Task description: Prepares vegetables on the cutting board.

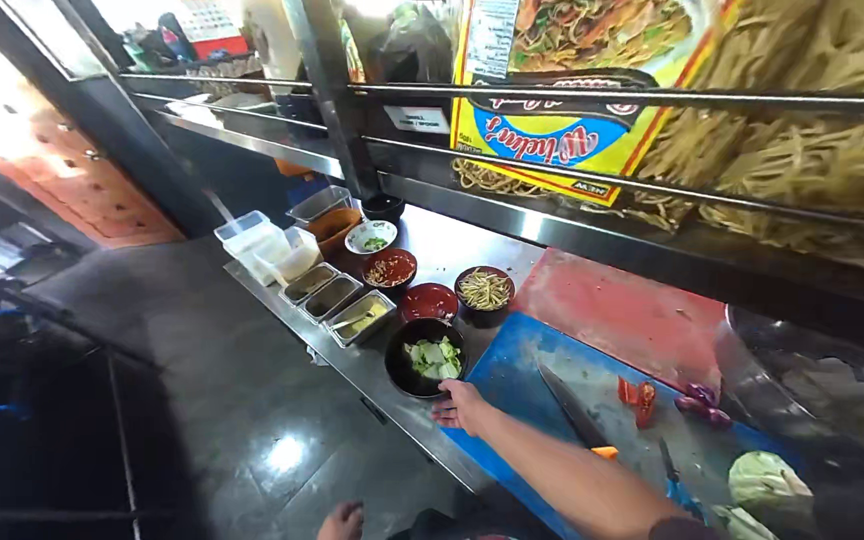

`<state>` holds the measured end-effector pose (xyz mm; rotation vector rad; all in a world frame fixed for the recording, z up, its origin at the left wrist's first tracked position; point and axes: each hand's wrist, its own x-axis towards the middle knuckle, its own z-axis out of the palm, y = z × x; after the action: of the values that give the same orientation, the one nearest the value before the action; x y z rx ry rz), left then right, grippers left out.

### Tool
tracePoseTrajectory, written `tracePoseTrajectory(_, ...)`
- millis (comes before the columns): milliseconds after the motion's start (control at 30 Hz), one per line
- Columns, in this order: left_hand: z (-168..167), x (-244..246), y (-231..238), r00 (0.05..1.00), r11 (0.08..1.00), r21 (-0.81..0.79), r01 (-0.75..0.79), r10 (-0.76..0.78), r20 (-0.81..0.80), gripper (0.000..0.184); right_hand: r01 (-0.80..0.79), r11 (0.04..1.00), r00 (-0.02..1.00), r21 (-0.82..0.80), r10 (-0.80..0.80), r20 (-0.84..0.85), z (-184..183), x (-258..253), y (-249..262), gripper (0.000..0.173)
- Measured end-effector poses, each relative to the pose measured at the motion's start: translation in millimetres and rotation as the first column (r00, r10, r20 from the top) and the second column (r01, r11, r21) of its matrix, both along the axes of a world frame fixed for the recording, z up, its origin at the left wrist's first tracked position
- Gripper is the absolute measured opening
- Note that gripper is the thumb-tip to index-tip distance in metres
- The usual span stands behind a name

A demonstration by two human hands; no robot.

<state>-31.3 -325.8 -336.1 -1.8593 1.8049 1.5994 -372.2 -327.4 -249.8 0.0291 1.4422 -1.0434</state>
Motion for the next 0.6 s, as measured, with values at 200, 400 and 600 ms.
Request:
tracePoseTrajectory(200, 43.0, -104.6, -121.2, 0.949, 0.999, -0.034, 0.039, -0.048, -0.313, 0.035, 0.167, 0.986, 0.986, 0.014, -0.167, -0.01, 27.7, -31.9, 19.5, 0.026)
tracePoseTrajectory(400, 61.0, -211.2, -194.3, 0.896, 0.984, 0.074, 0.16, -0.113, -0.429, 0.042, 0.545, 0.836, 0.826, -0.058, -0.548, -0.129, 63.9, -96.7, 47.1, 0.028)
tracePoseTrajectory(600, 42.7, -288.9, -228.8, 0.905, 0.977, 0.193, -0.096, 0.166, -0.392, 0.059, 0.834, 0.548, 0.527, -0.065, -0.826, -0.201, 42.7, -184.4, 20.2, 0.027)
